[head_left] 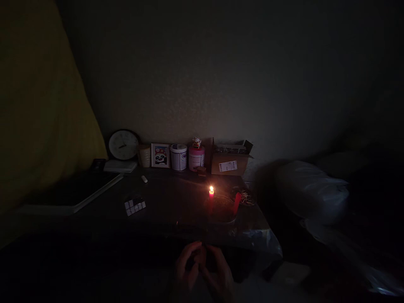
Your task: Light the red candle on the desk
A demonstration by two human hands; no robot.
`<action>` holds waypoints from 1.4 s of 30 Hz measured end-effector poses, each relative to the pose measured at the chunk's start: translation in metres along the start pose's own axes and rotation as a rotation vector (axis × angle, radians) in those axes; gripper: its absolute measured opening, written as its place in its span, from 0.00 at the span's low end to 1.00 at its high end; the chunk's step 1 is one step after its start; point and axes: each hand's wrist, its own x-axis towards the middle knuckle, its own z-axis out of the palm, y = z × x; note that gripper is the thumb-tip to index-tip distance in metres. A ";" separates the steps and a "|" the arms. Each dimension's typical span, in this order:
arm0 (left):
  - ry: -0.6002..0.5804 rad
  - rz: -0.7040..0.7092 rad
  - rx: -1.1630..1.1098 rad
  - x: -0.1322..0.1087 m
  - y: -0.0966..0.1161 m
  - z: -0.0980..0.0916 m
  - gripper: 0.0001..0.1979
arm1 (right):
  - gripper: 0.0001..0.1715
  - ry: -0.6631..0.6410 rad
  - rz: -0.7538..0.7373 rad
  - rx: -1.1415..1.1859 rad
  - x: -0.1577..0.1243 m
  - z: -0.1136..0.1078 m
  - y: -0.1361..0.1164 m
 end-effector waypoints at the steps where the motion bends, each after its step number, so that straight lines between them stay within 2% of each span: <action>1: -0.005 0.000 -0.006 0.000 0.002 0.000 0.15 | 0.18 0.002 0.002 0.001 0.000 0.000 0.000; 6: -0.111 0.014 0.018 0.002 0.011 -0.004 0.14 | 0.19 0.013 -0.006 0.002 0.001 0.002 0.005; 9: -0.152 0.024 0.057 0.005 0.010 -0.008 0.13 | 0.18 0.028 -0.024 -0.009 0.002 0.002 0.011; 14: -0.152 0.107 0.127 0.007 -0.009 -0.011 0.14 | 0.18 -0.013 -0.031 0.007 0.003 0.003 0.017; 19: -0.113 0.115 0.152 0.006 -0.021 -0.005 0.15 | 0.20 0.006 -0.009 0.038 0.004 0.004 0.018; 24: -0.049 0.077 0.169 0.004 -0.010 -0.001 0.13 | 0.19 0.000 -0.009 0.079 0.005 0.004 0.020; 29: -0.129 0.061 0.176 0.004 0.001 -0.004 0.12 | 0.20 0.054 0.014 0.060 0.005 0.009 0.039; 32: -0.092 0.064 0.156 0.004 0.000 -0.003 0.13 | 0.22 -0.045 0.041 0.079 0.006 0.009 0.045; 34: -0.065 0.059 0.125 0.004 -0.001 -0.001 0.14 | 0.22 -0.078 0.055 0.114 0.007 0.008 0.042; 39: -0.056 -0.066 -0.007 0.007 -0.001 -0.002 0.18 | 0.23 -0.022 0.076 0.136 0.004 0.009 0.023; 42: -0.027 -0.122 -0.033 0.012 -0.001 -0.006 0.18 | 0.24 -0.009 0.080 0.120 0.001 0.012 0.020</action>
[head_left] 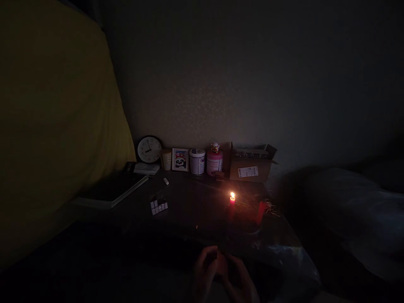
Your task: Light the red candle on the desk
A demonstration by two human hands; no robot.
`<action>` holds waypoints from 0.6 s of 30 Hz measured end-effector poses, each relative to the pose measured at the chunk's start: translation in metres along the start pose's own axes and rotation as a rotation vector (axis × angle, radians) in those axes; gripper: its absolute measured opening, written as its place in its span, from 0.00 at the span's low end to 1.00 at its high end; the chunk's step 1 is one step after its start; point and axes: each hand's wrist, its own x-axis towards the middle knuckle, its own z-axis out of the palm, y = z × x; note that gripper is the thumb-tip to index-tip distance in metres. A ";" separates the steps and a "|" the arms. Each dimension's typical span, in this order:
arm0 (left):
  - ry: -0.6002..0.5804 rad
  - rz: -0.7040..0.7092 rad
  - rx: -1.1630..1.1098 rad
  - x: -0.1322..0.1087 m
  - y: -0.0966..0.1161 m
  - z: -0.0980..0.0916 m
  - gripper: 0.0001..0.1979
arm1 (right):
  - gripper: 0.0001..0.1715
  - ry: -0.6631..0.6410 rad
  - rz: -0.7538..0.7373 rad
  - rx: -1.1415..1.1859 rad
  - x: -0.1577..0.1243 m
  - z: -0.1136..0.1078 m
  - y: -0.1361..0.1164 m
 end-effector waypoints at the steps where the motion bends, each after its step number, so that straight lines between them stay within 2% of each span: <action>1: 0.014 -0.023 0.018 0.001 0.000 -0.001 0.18 | 0.24 0.020 -0.012 -0.018 -0.001 0.001 0.001; 6: 0.015 -0.086 0.045 0.002 -0.003 -0.004 0.18 | 0.27 0.051 -0.111 -0.070 -0.003 0.006 0.010; 10: 0.055 -0.110 0.043 0.001 -0.003 -0.003 0.18 | 0.25 0.056 -0.054 -0.052 -0.002 0.009 0.006; 13: 0.037 -0.125 0.036 0.000 -0.003 -0.002 0.20 | 0.24 0.059 -0.014 -0.062 -0.002 0.012 0.000; 18: 0.070 -0.119 0.051 -0.001 0.000 -0.002 0.19 | 0.24 0.054 -0.021 -0.037 -0.005 0.014 -0.005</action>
